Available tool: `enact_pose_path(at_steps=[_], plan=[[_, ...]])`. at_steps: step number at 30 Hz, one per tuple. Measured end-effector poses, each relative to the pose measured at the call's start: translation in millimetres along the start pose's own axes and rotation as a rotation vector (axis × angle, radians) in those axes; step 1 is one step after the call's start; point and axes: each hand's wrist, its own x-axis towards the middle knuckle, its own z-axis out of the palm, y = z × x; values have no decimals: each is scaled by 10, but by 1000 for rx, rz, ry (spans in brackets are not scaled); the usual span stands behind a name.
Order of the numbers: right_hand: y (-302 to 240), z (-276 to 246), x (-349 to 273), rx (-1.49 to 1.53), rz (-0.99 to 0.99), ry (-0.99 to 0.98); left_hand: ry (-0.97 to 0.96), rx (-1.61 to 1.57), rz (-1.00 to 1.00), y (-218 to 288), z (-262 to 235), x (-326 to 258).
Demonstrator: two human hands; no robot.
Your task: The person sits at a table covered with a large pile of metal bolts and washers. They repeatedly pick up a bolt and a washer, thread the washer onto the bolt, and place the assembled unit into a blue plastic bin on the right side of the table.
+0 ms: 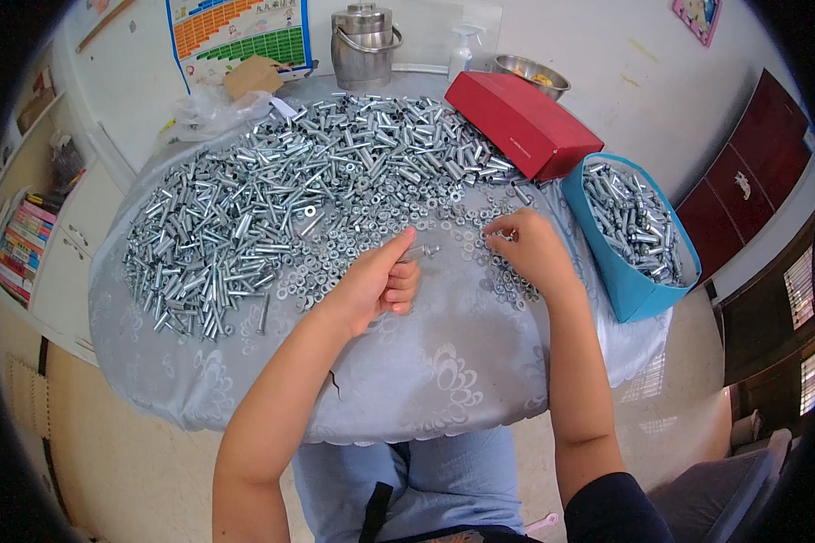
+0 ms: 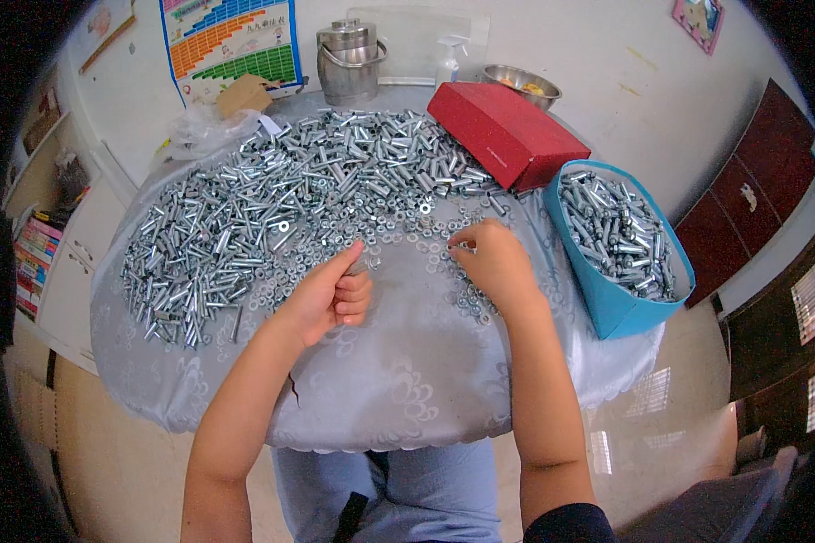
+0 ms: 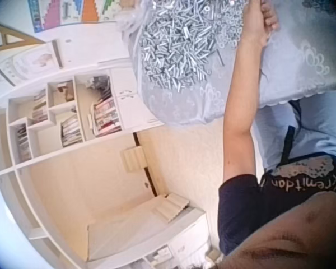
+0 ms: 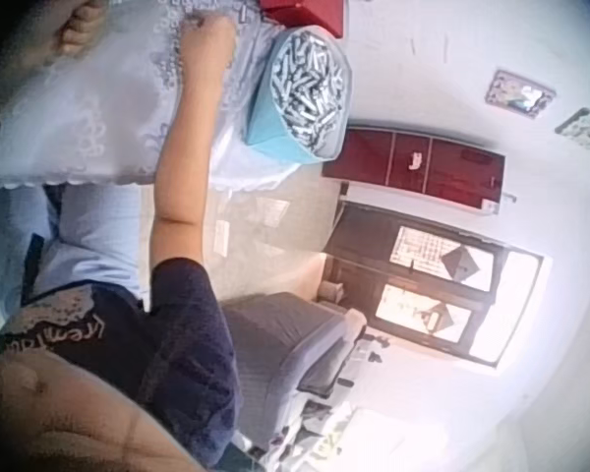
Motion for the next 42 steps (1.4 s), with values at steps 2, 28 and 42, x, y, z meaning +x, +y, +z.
enact_pose_path(at_steps=[2, 28, 42], plan=[[29, 12, -11, -38, 25, -52, -4, 21, 0, 4, 10, 2], [110, 235, 32, -92, -82, 85, 60, 49, -10, 17, -2, 1], [114, 267, 48, -217, -151, 99, 65, 26, -13, 14, 1, 1]])
